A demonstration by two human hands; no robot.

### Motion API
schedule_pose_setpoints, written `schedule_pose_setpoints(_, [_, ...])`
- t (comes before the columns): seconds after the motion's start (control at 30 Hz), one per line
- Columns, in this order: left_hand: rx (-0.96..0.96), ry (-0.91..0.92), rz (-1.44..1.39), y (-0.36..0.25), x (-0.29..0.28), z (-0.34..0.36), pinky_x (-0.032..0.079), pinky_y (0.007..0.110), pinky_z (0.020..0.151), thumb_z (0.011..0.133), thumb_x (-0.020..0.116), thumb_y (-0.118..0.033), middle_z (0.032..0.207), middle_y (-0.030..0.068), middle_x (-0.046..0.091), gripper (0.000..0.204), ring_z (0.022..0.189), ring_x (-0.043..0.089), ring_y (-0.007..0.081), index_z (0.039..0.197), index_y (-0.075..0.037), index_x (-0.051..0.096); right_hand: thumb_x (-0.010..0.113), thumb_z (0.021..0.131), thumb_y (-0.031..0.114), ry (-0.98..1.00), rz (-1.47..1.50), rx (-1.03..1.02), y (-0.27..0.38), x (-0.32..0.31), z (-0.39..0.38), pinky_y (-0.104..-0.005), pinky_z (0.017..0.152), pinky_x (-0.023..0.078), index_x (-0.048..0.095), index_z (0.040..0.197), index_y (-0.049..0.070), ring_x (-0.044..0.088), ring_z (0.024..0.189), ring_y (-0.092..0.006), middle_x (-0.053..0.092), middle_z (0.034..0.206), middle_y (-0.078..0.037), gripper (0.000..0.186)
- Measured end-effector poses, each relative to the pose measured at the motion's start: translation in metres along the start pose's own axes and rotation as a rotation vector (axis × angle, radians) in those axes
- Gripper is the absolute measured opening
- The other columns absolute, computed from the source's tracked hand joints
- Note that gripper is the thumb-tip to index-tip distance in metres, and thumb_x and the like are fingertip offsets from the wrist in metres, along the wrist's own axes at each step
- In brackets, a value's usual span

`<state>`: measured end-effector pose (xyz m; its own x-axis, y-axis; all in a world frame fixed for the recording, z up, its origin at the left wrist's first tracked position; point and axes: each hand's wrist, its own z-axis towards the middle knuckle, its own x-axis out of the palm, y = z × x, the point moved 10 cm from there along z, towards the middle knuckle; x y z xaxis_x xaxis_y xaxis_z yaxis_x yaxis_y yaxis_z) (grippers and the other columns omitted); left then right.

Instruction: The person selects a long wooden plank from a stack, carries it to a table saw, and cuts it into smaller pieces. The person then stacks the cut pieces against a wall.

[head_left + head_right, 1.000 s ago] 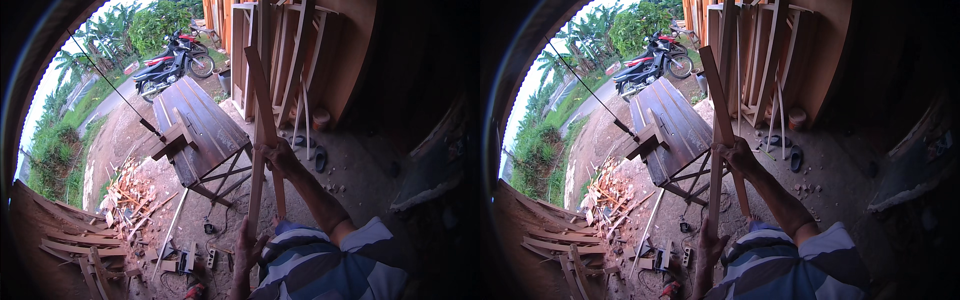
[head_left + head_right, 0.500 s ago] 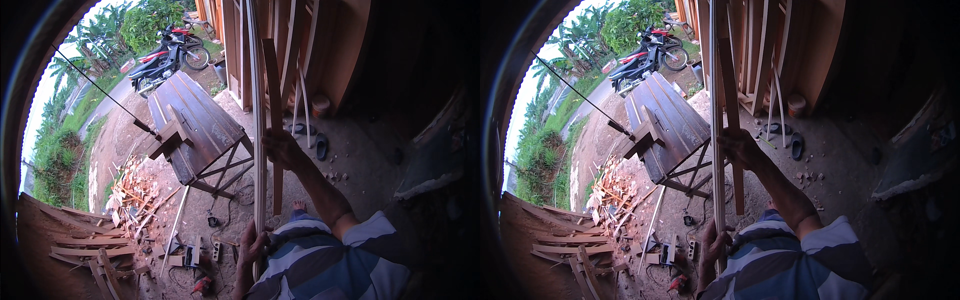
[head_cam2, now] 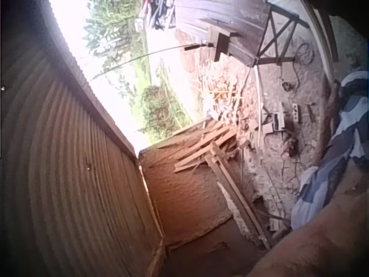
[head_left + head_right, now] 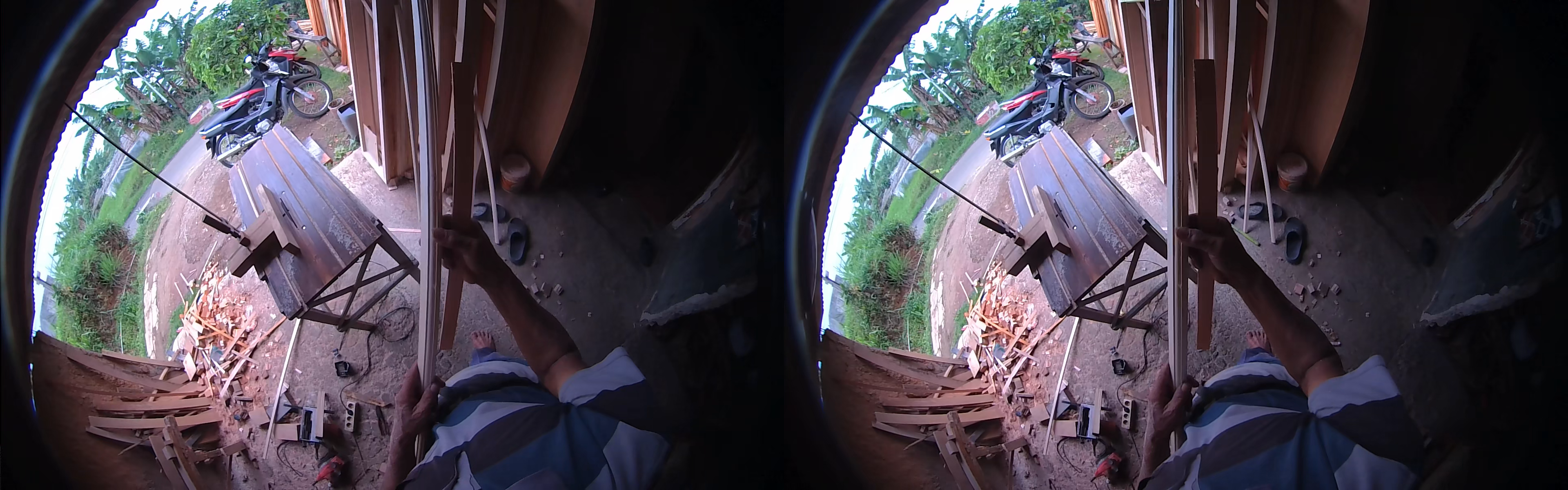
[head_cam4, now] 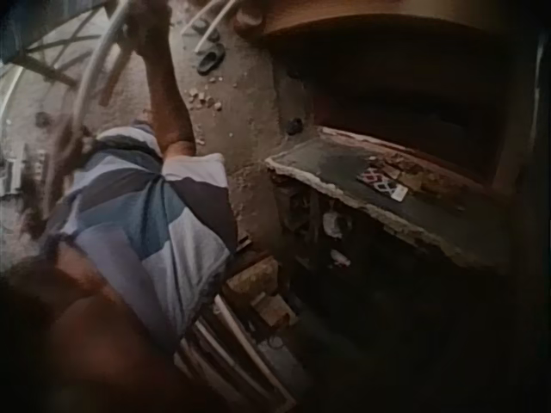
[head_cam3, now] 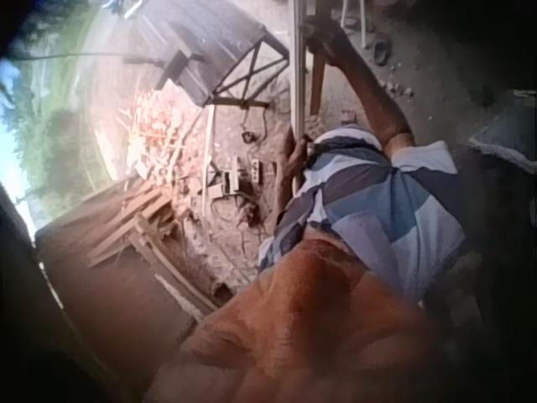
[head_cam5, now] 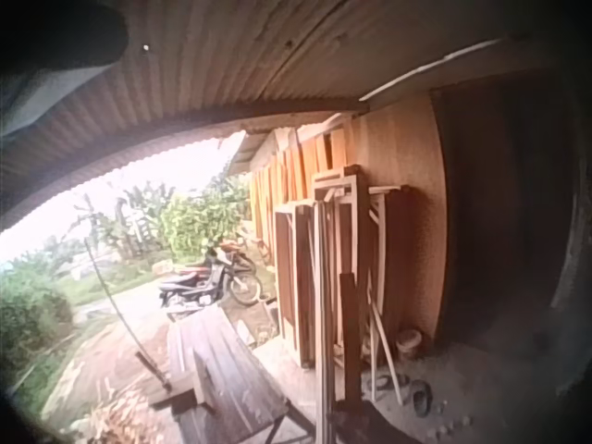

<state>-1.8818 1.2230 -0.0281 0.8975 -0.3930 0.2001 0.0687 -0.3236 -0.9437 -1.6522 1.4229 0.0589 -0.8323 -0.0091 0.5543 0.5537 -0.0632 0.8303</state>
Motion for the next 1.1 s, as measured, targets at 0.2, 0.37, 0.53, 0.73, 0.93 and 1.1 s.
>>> schedule_pose_setpoints(0.2, [0.108,-0.228,0.533,-0.041,-0.002,-0.013,0.054,0.038,0.093,0.094,0.066,-0.006,0.120,0.0175,0.069,0.056,0.109,0.069,0.0257,0.147,-0.008,0.050,0.076,0.093,0.026,0.172,0.289,0.012,-0.002,-0.009,-0.017,-0.0224,0.051,0.048,0.060,0.125,0.001,0.058,0.062,-0.0070,0.070,0.099,-0.010,0.043])
schedule_pose_setpoints(0.37, [0.243,-0.283,0.734,-0.056,0.006,-0.010,0.058,0.045,0.079,0.086,0.073,-0.004,0.114,0.0220,0.068,0.060,0.099,0.072,0.0392,0.142,-0.008,0.053,0.074,0.095,0.032,0.292,0.355,-0.033,0.007,-0.016,-0.026,-0.0192,0.052,0.047,0.052,0.135,-0.005,0.055,0.061,-0.0046,0.069,0.108,-0.019,0.059])
schedule_pose_setpoints(0.53, [0.423,-0.323,0.903,-0.063,0.014,-0.015,0.058,0.045,0.068,0.082,0.075,-0.004,0.100,0.0197,0.068,0.064,0.085,0.072,0.0369,0.143,-0.008,0.054,0.068,0.099,0.022,0.334,0.495,-0.070,0.005,-0.023,-0.031,-0.0188,0.054,0.047,0.051,0.136,-0.006,0.056,0.063,-0.0065,0.067,0.111,-0.023,0.049])
schedule_pose_setpoints(0.73, [0.440,-0.287,0.947,-0.071,0.001,0.001,0.059,0.045,0.070,0.081,0.076,-0.004,0.099,0.0203,0.069,0.065,0.085,0.073,0.0372,0.142,-0.008,0.054,0.068,0.099,0.021,0.352,0.500,-0.082,-0.005,-0.028,-0.015,-0.0194,0.056,0.048,0.051,0.136,-0.006,0.056,0.064,-0.0079,0.066,0.113,-0.025,0.049])
schedule_pose_setpoints(0.93, [0.272,-0.290,0.788,-0.058,0.015,0.027,0.060,0.046,0.078,0.083,0.075,-0.004,0.113,0.0244,0.070,0.065,0.098,0.073,0.0414,0.143,-0.007,0.051,0.069,0.099,0.027,0.271,0.366,0.035,0.000,-0.039,0.001,-0.0206,0.057,0.049,0.050,0.139,-0.006,0.058,0.066,-0.0089,0.068,0.113,-0.023,0.056])
schedule_pose_setpoints(1.1, [0.168,-0.361,0.653,-0.038,0.018,0.068,0.059,0.044,0.080,0.087,0.074,-0.010,0.113,0.0222,0.071,0.058,0.099,0.073,0.0372,0.141,-0.011,0.053,0.072,0.096,0.035,0.192,0.141,0.113,0.002,-0.043,0.026,-0.0214,0.056,0.049,0.051,0.140,-0.004,0.060,0.064,-0.0091,0.071,0.110,-0.017,0.063])
